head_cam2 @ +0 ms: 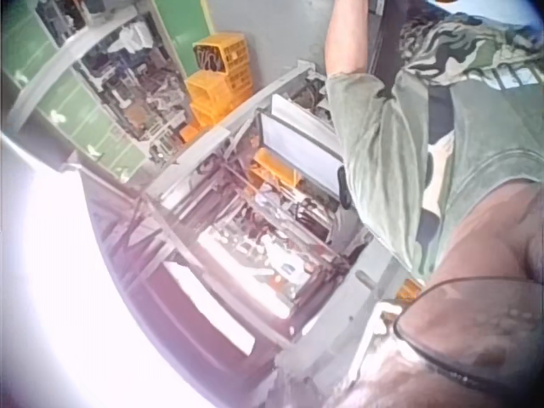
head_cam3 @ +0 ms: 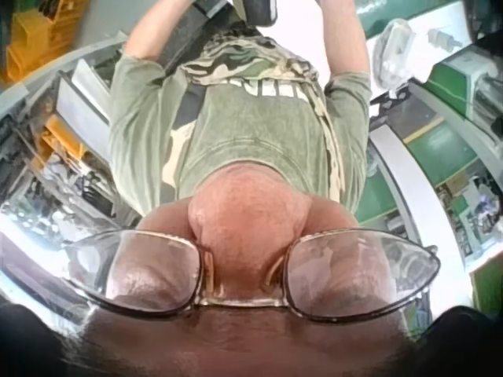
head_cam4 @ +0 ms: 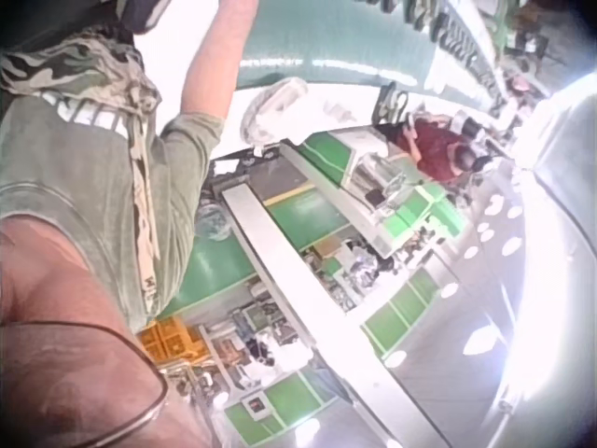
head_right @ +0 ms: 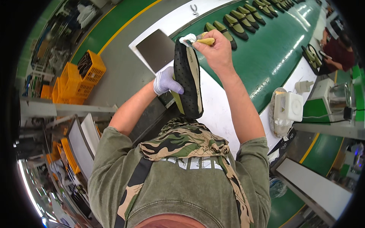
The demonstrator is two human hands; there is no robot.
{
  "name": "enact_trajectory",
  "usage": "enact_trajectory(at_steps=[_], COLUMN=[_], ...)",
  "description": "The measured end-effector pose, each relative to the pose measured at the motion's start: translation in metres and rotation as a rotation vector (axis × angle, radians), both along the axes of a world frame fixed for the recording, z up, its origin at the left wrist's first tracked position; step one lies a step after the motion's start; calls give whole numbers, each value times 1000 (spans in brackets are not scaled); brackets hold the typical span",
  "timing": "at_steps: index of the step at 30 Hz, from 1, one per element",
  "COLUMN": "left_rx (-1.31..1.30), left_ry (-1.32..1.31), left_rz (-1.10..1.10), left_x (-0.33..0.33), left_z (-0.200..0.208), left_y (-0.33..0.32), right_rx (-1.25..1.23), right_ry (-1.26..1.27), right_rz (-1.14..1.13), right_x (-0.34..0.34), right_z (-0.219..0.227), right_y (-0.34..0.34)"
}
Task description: The recorder applies glue to the bottom of shoe uppers and places them on a conveyor belt.
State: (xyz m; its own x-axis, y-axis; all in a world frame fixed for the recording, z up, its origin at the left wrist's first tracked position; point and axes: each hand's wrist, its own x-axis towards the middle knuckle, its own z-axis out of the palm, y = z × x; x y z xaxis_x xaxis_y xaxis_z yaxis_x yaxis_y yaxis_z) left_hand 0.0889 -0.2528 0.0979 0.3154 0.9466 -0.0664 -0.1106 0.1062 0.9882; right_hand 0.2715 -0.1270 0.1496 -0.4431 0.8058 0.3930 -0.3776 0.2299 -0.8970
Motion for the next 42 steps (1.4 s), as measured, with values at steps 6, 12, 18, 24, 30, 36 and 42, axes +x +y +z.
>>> enact_trajectory(at_steps=[6,12,18,24,30,36,42], left_rx=[-51,-59,-186,-208,-207,-157,-186], left_ry=[-170,-145,-378,-510,-598,-653,-781], left_rz=[68,64,247,395,528,562,710], left_x=[-14,-25,-45,-82,-114,-133,-156], left_z=[-8,-4,7,-7,-18,-19,-27], left_y=[-43,-75,-114,-148,-187,-216,-246], right_rx=[43,125,231,46,-59,-48,164], right_ry=[-119,-60,-288,-357,-315,-228,-221], right_rz=[285,146,354,682,1002,841,827], right_x=[-1,-31,-35,-47,-75,-131,-150], right_z=[3,1,-11,-19,-27,-35,-28], right_y=[-20,-38,-86,-117,-138,-158,-176])
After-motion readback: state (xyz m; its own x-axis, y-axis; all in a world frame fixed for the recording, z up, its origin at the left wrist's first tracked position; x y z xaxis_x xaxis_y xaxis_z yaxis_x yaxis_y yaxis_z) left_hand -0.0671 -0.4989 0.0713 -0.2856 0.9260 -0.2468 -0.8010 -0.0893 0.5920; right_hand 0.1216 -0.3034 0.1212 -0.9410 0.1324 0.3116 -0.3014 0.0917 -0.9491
